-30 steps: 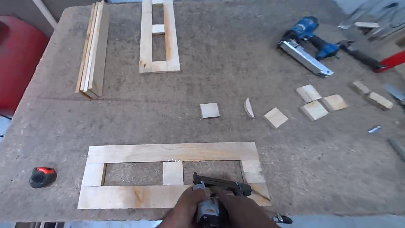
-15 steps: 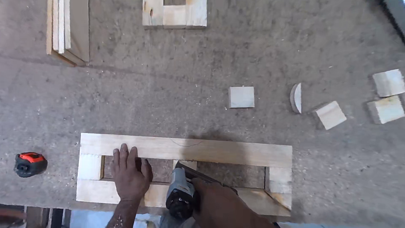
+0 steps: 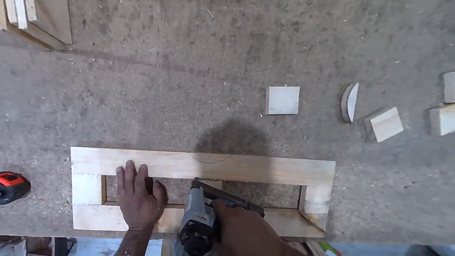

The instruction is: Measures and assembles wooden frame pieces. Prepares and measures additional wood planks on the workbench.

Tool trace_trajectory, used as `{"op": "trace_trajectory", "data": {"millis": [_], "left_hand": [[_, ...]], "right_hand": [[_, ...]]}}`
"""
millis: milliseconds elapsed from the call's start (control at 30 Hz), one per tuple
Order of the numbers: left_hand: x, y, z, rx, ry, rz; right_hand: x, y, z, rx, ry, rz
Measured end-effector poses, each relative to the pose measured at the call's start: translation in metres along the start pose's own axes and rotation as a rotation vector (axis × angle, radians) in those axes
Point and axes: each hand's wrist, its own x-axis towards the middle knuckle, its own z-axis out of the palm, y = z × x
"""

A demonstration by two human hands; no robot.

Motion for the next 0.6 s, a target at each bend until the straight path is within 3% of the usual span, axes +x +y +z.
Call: {"op": "trace_trajectory", "data": {"millis": [600], "left_hand": [[-0.001,-0.001,0.0,-0.022,0.004,0.009]], "right_hand": [[-0.008,0.009,-0.006,0.038,-0.041,0.079]]}}
